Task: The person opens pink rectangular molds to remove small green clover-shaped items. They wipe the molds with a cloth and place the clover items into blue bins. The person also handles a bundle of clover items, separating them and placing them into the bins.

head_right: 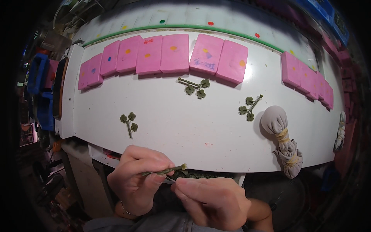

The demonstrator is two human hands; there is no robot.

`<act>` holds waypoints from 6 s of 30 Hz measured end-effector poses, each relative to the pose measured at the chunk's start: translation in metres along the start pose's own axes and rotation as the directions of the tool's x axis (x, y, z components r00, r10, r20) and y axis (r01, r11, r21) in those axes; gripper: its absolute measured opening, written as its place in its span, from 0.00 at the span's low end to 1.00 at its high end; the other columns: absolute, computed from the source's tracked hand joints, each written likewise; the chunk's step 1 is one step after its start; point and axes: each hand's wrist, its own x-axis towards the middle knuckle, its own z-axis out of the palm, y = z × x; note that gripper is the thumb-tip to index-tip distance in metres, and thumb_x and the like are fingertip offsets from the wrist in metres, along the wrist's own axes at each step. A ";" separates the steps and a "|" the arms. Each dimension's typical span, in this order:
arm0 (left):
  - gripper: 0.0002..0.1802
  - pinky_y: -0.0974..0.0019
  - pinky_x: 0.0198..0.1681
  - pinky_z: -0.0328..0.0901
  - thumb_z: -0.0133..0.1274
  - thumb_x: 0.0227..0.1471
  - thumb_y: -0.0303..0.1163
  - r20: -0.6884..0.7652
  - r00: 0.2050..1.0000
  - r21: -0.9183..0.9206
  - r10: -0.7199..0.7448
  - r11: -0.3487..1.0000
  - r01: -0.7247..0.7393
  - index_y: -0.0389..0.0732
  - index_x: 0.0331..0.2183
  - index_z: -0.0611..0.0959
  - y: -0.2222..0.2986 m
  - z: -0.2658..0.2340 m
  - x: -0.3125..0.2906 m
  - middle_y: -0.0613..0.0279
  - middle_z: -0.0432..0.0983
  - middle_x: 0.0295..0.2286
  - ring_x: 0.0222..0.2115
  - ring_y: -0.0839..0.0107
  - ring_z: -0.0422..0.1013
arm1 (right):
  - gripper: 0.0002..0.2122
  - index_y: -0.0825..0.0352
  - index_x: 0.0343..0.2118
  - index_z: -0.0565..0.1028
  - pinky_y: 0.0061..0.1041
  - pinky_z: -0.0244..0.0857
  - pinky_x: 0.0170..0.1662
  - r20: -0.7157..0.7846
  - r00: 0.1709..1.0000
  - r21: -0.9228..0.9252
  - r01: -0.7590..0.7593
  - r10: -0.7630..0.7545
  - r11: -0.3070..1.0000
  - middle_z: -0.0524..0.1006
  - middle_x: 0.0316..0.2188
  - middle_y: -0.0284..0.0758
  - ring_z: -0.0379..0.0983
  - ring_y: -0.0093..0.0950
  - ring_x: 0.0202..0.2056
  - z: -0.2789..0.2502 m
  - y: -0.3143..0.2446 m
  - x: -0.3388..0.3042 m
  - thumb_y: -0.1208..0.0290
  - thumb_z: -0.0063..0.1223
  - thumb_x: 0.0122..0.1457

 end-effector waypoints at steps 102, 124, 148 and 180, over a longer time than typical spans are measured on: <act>0.10 0.69 0.36 0.70 0.54 0.44 0.14 -0.056 0.998 -0.071 -0.019 0.997 0.015 0.32 0.33 0.78 -0.009 0.009 -0.002 0.51 0.74 0.33 0.34 0.65 0.73 | 0.05 0.75 0.35 0.63 0.18 0.71 0.25 -0.016 0.993 -0.102 -0.117 0.116 0.988 0.75 0.19 0.42 0.75 0.24 0.22 -0.010 -0.004 0.007 0.81 0.44 0.57; 0.10 0.71 0.39 0.69 0.51 0.46 0.14 -0.039 0.990 -0.186 -0.134 0.975 0.125 0.29 0.35 0.76 -0.015 0.008 0.001 0.50 0.73 0.34 0.36 0.66 0.73 | 0.08 0.74 0.29 0.73 0.17 0.62 0.19 -0.233 0.963 -0.353 0.045 -0.134 0.934 0.75 0.21 0.37 0.69 0.24 0.16 -0.014 0.031 0.020 0.87 0.57 0.44; 0.21 0.75 0.42 0.67 0.52 0.47 0.13 0.097 0.890 -0.463 -0.446 0.771 0.437 0.26 0.46 0.70 -0.008 0.009 0.014 0.55 0.71 0.35 0.38 0.75 0.69 | 0.15 0.73 0.35 0.75 0.24 0.65 0.25 -0.007 0.940 -0.494 0.293 -0.341 0.818 0.73 0.26 0.38 0.68 0.30 0.22 -0.010 0.034 0.020 0.84 0.59 0.41; 0.12 0.71 0.31 0.67 0.58 0.38 0.17 -0.082 0.992 0.476 -0.091 0.871 0.119 0.35 0.31 0.78 -0.024 0.003 -0.048 0.56 0.76 0.27 0.27 0.69 0.73 | 0.09 0.68 0.32 0.74 0.22 0.66 0.22 0.034 0.998 -0.324 -0.040 0.054 0.945 0.77 0.26 0.38 0.73 0.28 0.20 -0.002 0.036 -0.016 0.79 0.60 0.47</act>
